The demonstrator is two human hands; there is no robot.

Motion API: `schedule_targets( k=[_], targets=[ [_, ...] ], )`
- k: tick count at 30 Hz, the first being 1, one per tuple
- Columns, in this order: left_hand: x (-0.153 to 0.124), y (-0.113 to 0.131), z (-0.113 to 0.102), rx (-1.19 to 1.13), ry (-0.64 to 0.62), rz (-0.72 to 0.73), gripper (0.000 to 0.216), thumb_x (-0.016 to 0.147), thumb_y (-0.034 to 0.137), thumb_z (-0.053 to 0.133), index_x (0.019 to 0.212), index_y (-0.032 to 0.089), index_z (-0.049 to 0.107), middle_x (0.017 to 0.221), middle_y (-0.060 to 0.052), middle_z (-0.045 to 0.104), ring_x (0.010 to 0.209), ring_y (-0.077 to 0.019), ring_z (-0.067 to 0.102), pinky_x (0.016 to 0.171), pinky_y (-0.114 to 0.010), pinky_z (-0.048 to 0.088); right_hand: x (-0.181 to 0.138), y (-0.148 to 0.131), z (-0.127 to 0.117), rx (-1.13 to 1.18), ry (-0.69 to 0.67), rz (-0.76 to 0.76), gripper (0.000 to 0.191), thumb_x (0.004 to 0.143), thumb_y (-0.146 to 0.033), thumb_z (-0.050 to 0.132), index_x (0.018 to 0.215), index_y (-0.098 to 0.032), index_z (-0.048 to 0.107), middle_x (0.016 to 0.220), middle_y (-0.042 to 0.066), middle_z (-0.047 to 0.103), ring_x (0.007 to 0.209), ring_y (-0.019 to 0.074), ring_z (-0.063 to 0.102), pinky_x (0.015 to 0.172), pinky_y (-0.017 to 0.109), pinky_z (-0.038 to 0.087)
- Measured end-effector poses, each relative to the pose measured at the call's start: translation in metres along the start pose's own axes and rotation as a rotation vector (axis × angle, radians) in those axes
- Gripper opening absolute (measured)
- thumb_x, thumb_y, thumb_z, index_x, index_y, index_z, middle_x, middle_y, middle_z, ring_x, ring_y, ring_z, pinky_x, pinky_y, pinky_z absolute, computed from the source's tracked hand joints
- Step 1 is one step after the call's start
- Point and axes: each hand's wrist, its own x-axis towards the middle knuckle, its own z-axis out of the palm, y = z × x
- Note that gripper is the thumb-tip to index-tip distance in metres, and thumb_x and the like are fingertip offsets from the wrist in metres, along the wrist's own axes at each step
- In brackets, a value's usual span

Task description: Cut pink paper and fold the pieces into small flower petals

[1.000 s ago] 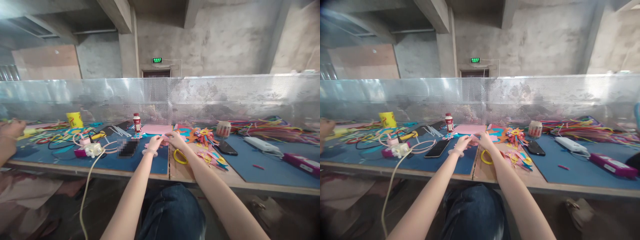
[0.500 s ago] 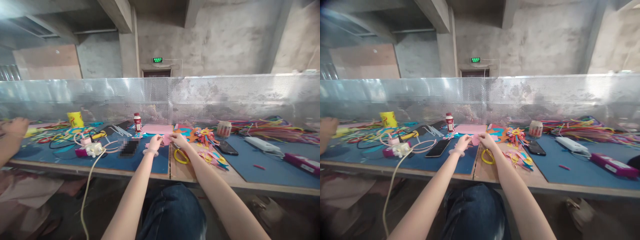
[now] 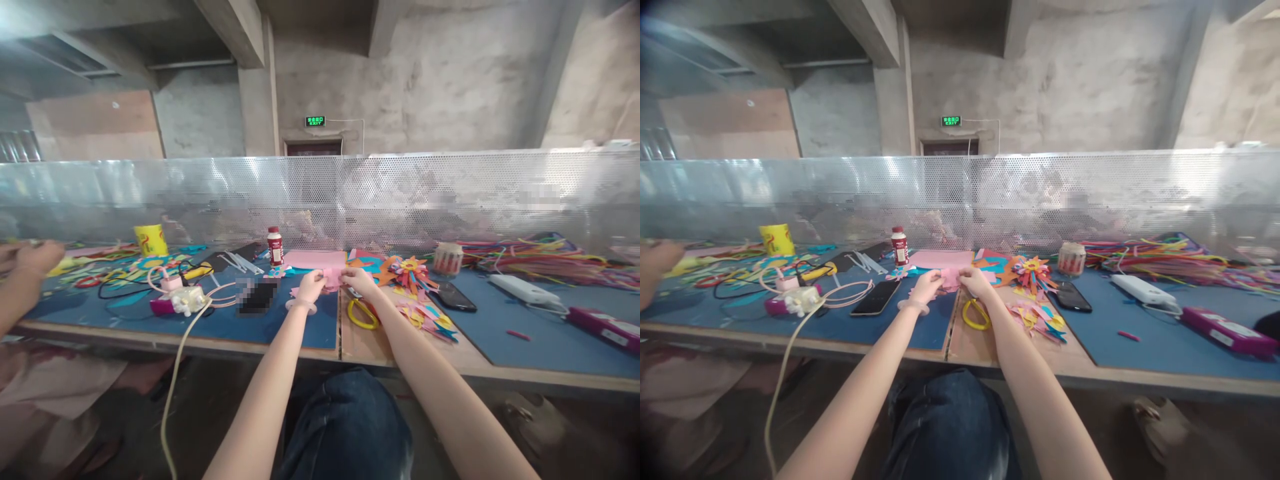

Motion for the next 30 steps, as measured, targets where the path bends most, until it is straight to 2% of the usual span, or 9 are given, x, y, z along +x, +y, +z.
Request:
schedule_targets(
  k=[5,9,11,15,18,21,23,26,30],
  targets=[
    [0.001,0.0,-0.001,-0.011,0.029,0.01,0.017,0.068,0.008,0.052,0.081,0.013,0.061,0.064,-0.002,0.064,0.051,-0.0125,0.061,0.051,-0.023,0.05,-0.002,-0.004,-0.001,0.062,0.016,0.028,0.008,0.056,-0.02,0.056,0.06,-0.014,0.061,0.054,-0.003,0.055,0.051,0.0099,0.051,0.056,0.023,0.044],
    [0.0,0.002,-0.001,-0.059,0.004,0.015,0.024,0.068,0.008,0.049,0.086,0.014,0.063,0.067,-0.003,0.066,0.056,-0.0129,0.062,0.056,-0.024,0.051,-0.004,-0.007,-0.001,0.138,0.019,0.037,0.02,0.059,-0.021,0.053,0.074,-0.015,0.065,0.062,-0.001,0.06,0.056,0.0107,0.054,0.059,0.023,0.046],
    [-0.002,0.004,-0.001,-0.082,-0.021,0.016,0.023,0.07,0.01,0.047,0.085,0.014,0.064,0.069,-0.004,0.067,0.059,-0.0136,0.063,0.059,-0.025,0.052,-0.005,-0.008,-0.002,0.162,0.022,0.042,0.024,0.059,-0.019,0.051,0.078,-0.015,0.065,0.065,0.0,0.062,0.059,0.0116,0.056,0.061,0.024,0.047],
    [-0.003,0.006,-0.002,-0.096,-0.044,0.021,0.02,0.074,0.02,0.047,0.079,0.013,0.065,0.073,-0.006,0.068,0.064,-0.0155,0.064,0.063,-0.028,0.052,-0.005,-0.011,-0.003,0.182,0.017,0.051,0.023,0.059,-0.018,0.047,0.072,-0.013,0.065,0.069,0.003,0.062,0.063,0.013,0.057,0.063,0.024,0.048],
    [-0.003,0.006,-0.002,-0.07,-0.026,0.03,0.016,0.072,0.025,0.055,0.077,0.012,0.064,0.074,-0.006,0.068,0.066,-0.0163,0.063,0.064,-0.028,0.051,-0.006,-0.015,-0.003,0.158,0.005,0.054,0.025,0.066,-0.026,0.045,0.075,-0.013,0.065,0.072,0.004,0.062,0.062,0.0128,0.057,0.06,0.024,0.047],
    [-0.004,0.007,-0.002,-0.033,-0.009,0.039,0.011,0.068,0.019,0.061,0.078,0.013,0.063,0.069,-0.004,0.067,0.063,-0.0148,0.062,0.063,-0.027,0.05,-0.006,-0.016,-0.003,0.046,0.026,0.049,0.032,0.071,-0.039,0.047,0.08,-0.013,0.064,0.067,0.002,0.059,0.061,0.0121,0.054,0.056,0.022,0.044],
    [-0.005,0.008,-0.002,-0.011,-0.001,0.043,0.01,0.068,0.016,0.061,0.078,0.014,0.062,0.068,-0.003,0.066,0.061,-0.0137,0.061,0.06,-0.025,0.05,-0.006,-0.015,-0.002,-0.02,0.026,0.044,0.034,0.068,-0.044,0.052,0.072,-0.013,0.064,0.06,0.0,0.055,0.058,0.0114,0.051,0.054,0.021,0.04],
    [-0.006,0.01,-0.001,0.011,0.011,0.048,0.007,0.069,0.018,0.061,0.074,0.014,0.061,0.07,-0.004,0.065,0.062,-0.0138,0.061,0.058,-0.024,0.049,-0.005,-0.013,-0.001,-0.07,0.01,0.032,0.031,0.064,-0.043,0.059,0.058,-0.013,0.06,0.051,-0.003,0.049,0.052,0.0098,0.045,0.052,0.021,0.036],
    [-0.007,0.009,0.0,0.02,-0.017,0.055,0.016,0.069,0.028,0.063,0.075,0.013,0.062,0.073,-0.005,0.066,0.063,-0.0147,0.061,0.057,-0.024,0.049,-0.004,-0.012,-0.002,-0.106,0.043,-0.008,0.024,0.062,-0.037,0.061,0.055,-0.014,0.06,0.056,-0.002,0.052,0.059,0.0112,0.048,0.057,0.021,0.036]
  ],
)
